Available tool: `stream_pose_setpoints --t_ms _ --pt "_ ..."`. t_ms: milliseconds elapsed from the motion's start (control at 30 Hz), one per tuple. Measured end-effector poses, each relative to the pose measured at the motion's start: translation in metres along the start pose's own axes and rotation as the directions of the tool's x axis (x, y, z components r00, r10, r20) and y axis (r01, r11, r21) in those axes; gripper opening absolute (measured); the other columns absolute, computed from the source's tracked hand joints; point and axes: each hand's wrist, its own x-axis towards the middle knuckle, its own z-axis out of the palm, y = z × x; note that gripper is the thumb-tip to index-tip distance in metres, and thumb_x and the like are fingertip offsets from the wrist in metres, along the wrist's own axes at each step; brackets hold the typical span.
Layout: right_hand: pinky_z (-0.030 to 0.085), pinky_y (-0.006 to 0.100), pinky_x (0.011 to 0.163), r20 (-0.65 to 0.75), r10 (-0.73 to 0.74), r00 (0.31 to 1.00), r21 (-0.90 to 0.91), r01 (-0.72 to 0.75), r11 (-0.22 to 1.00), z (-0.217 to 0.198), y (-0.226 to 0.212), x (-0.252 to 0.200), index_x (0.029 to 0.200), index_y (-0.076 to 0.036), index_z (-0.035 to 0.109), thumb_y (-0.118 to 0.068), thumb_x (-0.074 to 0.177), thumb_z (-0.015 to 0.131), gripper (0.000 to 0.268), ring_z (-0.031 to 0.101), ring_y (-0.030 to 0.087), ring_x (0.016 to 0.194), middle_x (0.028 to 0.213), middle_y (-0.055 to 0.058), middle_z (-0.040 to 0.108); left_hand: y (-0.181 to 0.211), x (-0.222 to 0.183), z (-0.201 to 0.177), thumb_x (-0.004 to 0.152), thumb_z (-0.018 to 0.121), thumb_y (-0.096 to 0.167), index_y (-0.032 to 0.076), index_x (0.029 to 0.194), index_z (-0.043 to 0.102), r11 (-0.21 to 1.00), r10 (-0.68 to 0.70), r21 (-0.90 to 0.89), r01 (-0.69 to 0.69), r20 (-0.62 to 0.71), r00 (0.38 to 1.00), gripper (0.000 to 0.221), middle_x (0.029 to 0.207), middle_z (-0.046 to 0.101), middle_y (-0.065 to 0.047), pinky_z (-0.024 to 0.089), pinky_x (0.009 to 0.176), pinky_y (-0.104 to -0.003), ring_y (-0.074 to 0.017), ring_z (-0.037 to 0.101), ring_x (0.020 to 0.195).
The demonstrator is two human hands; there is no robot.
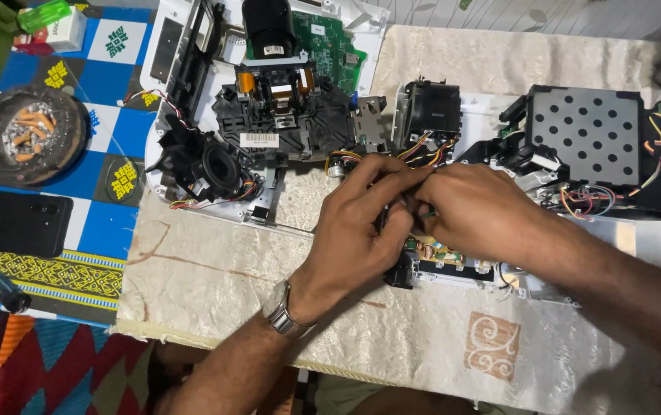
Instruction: Disassembling and repairing the internal components of an electronic projector, including circuit boards and wiring.
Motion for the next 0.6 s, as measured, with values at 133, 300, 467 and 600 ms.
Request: stream_pose_setpoints --t_ms 133,300,467,600 --pt "0.057 0.051 0.072 -0.050 -0.021 0.999 -0.060 0.018 0.998 0.004 -0.001 0.005 0.080 -0.016 0.070 -0.024 0.085 0.065 0.011 0.072 0.035 0.084 0.088 0.010 0.073 0.000 0.000 -0.001 0.097 0.047 0.007 0.002 0.130 0.064 0.998 -0.048 -0.035 0.048 0.003 0.999 0.037 0.116 0.061 -0.015 0.057 0.088 -0.038 -0.0276 0.066 0.107" --pt "0.058 0.041 0.075 0.017 -0.052 0.998 -0.009 0.053 0.999 -0.008 0.000 -0.002 0.078 -0.017 0.071 -0.012 0.086 0.061 0.014 0.068 0.021 0.086 0.083 0.002 0.071 0.004 0.001 -0.002 0.096 0.045 0.007 0.000 0.127 0.065 0.999 -0.032 -0.032 0.032 -0.008 0.999 0.037 0.113 0.061 -0.015 0.057 0.086 -0.038 -0.0271 0.065 0.104" --pt "0.057 0.047 0.081 -0.120 -0.017 0.993 0.057 0.024 0.998 0.010 0.006 -0.013 0.097 -0.025 0.074 -0.026 0.091 0.069 0.008 0.067 0.021 0.100 0.102 -0.006 0.073 0.005 0.000 -0.001 0.096 0.046 0.004 0.001 0.128 0.066 0.999 -0.023 -0.026 0.023 -0.012 1.000 0.037 0.112 0.061 -0.014 0.056 0.083 -0.035 -0.0253 0.065 0.102" --pt "0.054 0.051 0.069 -0.255 -0.232 0.939 -0.040 0.230 0.972 0.036 0.025 0.001 0.085 -0.020 0.068 -0.029 0.089 0.065 0.010 0.065 0.026 0.095 0.092 -0.001 0.067 0.007 0.003 -0.003 0.093 0.047 -0.002 0.000 0.124 0.067 1.000 0.016 0.002 -0.016 -0.030 0.999 0.037 0.111 0.061 -0.016 0.054 0.089 -0.036 -0.0277 0.065 0.103"
